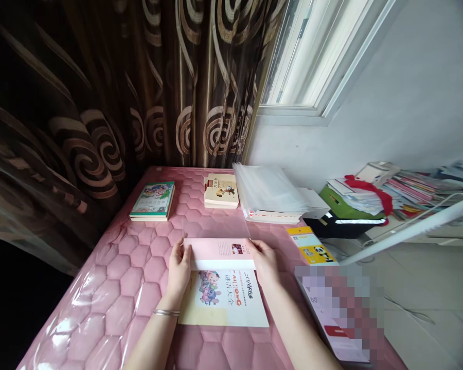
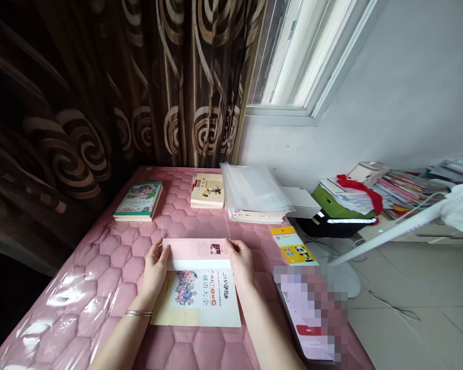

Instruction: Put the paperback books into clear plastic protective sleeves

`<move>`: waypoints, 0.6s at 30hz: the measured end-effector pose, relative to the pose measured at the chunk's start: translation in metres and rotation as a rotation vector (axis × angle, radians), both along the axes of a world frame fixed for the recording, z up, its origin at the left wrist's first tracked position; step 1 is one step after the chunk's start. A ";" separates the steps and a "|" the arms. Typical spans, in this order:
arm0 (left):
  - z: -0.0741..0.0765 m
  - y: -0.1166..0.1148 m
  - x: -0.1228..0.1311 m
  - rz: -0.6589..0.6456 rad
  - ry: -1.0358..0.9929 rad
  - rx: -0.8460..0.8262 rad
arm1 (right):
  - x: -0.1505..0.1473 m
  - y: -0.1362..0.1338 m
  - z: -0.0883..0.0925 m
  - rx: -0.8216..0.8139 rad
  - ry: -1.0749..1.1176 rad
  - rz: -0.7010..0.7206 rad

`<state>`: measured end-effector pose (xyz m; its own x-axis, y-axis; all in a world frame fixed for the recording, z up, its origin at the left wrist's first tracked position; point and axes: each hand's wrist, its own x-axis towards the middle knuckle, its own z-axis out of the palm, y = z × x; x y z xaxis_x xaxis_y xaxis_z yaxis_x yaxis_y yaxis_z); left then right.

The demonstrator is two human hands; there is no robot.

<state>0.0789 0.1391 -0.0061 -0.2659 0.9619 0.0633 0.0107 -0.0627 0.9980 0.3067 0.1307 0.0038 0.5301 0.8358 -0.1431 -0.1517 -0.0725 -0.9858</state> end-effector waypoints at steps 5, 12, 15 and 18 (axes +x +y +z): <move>-0.005 0.001 0.000 -0.013 -0.016 -0.006 | 0.000 0.004 -0.011 0.036 0.049 -0.037; -0.006 0.000 0.001 0.004 0.016 -0.008 | 0.000 0.009 -0.013 0.019 0.063 -0.124; -0.006 0.000 0.001 0.002 0.021 -0.019 | -0.002 0.008 -0.010 0.025 0.086 -0.129; -0.007 0.000 0.001 0.004 0.004 -0.025 | -0.004 0.007 -0.007 0.028 0.134 -0.128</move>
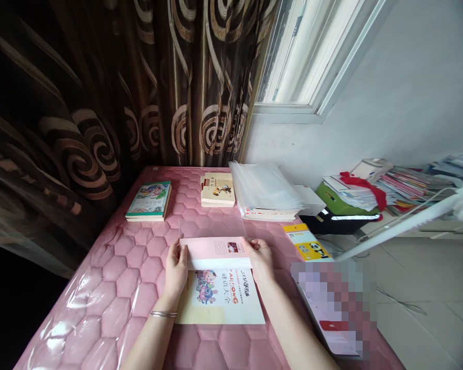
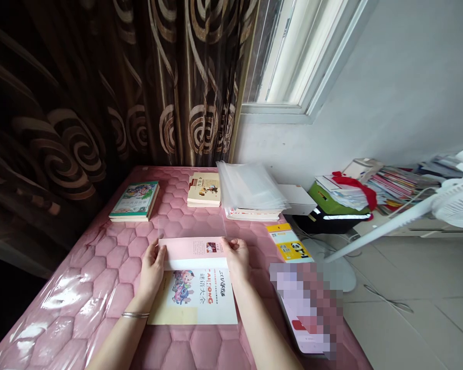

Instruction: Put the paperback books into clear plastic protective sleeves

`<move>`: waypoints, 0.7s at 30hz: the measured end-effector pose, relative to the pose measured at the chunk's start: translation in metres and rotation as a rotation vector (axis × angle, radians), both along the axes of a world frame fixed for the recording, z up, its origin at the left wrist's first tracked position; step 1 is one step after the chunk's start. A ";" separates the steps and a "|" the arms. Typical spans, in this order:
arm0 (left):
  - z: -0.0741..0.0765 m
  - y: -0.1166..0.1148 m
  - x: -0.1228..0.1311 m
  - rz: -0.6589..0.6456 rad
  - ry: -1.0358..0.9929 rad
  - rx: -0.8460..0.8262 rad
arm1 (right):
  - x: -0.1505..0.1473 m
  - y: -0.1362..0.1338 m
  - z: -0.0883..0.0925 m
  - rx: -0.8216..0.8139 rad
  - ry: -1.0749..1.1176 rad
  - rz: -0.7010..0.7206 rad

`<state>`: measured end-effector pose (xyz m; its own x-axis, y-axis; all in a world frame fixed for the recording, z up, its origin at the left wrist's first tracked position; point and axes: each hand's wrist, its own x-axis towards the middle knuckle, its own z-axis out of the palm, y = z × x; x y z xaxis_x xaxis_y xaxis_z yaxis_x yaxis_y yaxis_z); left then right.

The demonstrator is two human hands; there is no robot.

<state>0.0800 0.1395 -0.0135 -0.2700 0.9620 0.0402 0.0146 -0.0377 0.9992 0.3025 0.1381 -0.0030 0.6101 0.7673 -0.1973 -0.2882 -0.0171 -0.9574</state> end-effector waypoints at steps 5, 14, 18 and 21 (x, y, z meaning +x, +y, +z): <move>-0.001 0.001 0.001 0.028 0.001 0.016 | 0.002 -0.003 0.010 -0.023 -0.028 0.078; -0.002 0.001 0.002 0.043 0.013 0.010 | 0.012 -0.007 0.007 -0.054 -0.178 0.282; 0.002 -0.001 0.003 0.036 0.007 0.031 | 0.013 -0.005 -0.003 -0.062 -0.268 0.287; 0.006 -0.002 0.003 0.017 -0.005 0.053 | 0.014 -0.003 -0.009 -0.060 -0.344 0.265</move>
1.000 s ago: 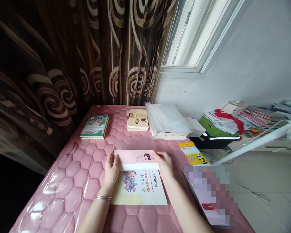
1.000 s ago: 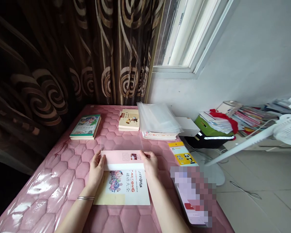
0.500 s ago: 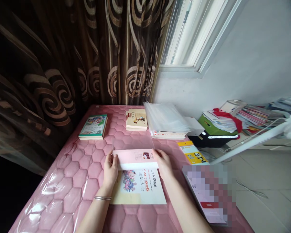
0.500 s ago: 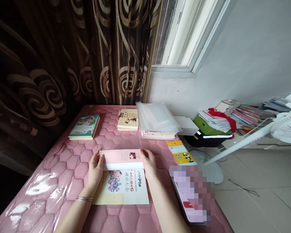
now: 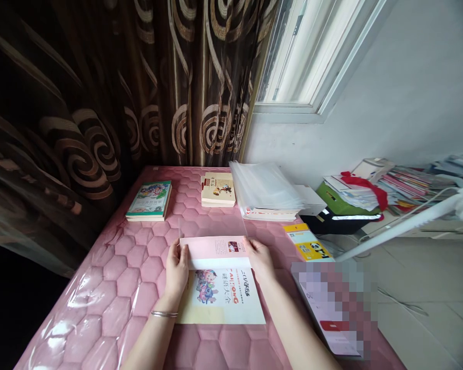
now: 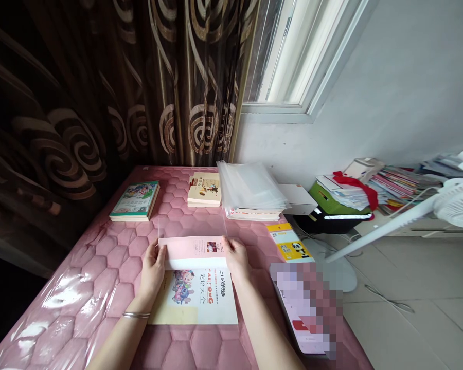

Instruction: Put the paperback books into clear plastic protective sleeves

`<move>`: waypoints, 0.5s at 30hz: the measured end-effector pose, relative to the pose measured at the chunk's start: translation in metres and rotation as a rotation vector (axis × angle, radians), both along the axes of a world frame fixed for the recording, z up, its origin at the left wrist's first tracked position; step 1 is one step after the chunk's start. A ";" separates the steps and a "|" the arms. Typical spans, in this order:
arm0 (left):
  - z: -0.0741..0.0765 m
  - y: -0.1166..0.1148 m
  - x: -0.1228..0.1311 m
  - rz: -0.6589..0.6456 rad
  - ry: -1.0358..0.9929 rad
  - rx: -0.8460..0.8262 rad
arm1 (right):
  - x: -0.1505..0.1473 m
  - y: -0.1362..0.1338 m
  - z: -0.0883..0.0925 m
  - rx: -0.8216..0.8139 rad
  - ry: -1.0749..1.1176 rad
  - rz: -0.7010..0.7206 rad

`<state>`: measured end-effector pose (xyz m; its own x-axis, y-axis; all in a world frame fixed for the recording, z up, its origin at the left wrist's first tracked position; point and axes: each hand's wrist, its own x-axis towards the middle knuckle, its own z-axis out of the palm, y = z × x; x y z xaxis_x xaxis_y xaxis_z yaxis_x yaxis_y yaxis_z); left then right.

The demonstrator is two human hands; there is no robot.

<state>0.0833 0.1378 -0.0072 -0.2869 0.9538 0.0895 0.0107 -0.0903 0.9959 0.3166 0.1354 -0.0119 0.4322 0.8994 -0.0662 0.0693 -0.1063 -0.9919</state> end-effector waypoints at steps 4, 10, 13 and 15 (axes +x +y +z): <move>0.002 -0.001 0.000 -0.012 0.008 0.011 | 0.002 0.002 -0.005 0.028 -0.068 0.002; -0.002 0.000 -0.001 -0.003 0.019 0.010 | 0.000 0.003 -0.005 0.015 -0.072 -0.022; -0.002 0.000 0.000 -0.006 0.029 0.004 | -0.003 0.003 -0.003 0.009 -0.085 -0.057; -0.001 0.000 0.000 0.002 0.035 0.004 | -0.003 0.002 0.000 -0.001 -0.083 -0.058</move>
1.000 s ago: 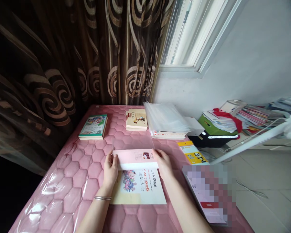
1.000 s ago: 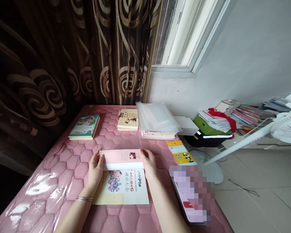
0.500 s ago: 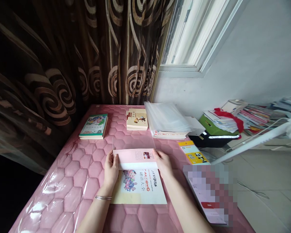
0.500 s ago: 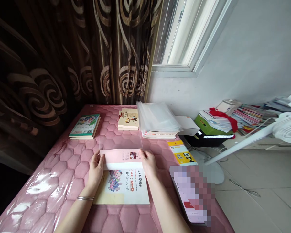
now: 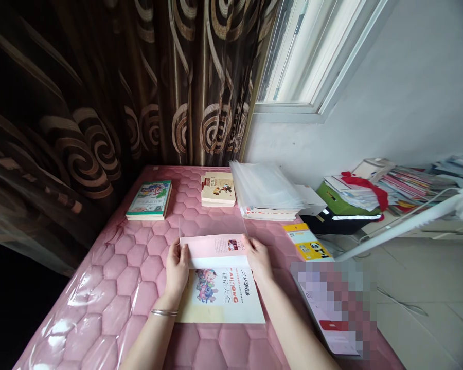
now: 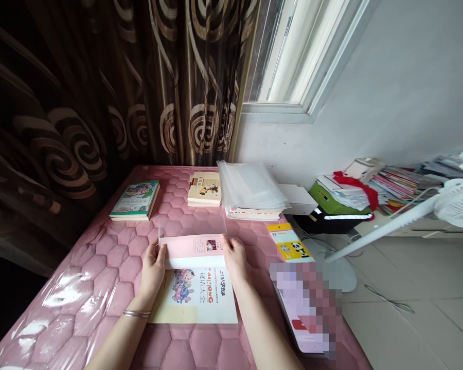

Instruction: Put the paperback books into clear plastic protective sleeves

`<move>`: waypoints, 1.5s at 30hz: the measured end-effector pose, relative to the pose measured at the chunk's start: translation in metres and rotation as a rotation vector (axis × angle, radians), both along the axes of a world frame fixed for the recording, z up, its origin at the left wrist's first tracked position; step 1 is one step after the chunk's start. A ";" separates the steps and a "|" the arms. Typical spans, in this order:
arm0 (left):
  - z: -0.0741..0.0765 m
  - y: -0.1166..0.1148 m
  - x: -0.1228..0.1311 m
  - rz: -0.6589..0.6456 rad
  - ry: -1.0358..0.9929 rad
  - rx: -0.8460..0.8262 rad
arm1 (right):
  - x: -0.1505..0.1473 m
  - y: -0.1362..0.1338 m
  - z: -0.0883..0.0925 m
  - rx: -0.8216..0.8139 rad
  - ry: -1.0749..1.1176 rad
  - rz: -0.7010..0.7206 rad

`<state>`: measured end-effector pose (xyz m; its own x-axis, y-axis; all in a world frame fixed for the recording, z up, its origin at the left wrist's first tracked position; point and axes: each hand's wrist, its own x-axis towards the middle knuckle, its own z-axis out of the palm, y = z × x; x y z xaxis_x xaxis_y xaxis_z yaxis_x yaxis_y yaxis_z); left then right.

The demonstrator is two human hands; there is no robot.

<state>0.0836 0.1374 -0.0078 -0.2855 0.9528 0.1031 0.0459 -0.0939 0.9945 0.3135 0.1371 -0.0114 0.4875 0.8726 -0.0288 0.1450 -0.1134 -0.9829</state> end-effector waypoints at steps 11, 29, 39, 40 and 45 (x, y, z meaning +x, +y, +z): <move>0.000 0.000 0.001 0.020 0.030 0.013 | 0.004 -0.013 0.016 0.059 0.146 0.156; 0.009 0.000 -0.002 -0.029 -0.005 -0.004 | -0.002 -0.011 0.000 0.007 -0.077 0.006; 0.011 -0.004 -0.009 -0.110 -0.093 -0.104 | -0.004 -0.016 -0.001 0.052 -0.006 0.019; 0.011 -0.004 -0.008 -0.102 -0.088 -0.096 | -0.003 -0.017 -0.001 0.066 0.028 0.032; 0.012 -0.006 -0.004 -0.092 -0.057 -0.062 | 0.001 -0.024 -0.001 0.119 0.162 0.099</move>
<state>0.0796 0.1317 0.0047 -0.2004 0.9793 0.0291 -0.0170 -0.0332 0.9993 0.3143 0.1128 -0.0123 0.3970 0.9178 0.0067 -0.0109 0.0120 -0.9999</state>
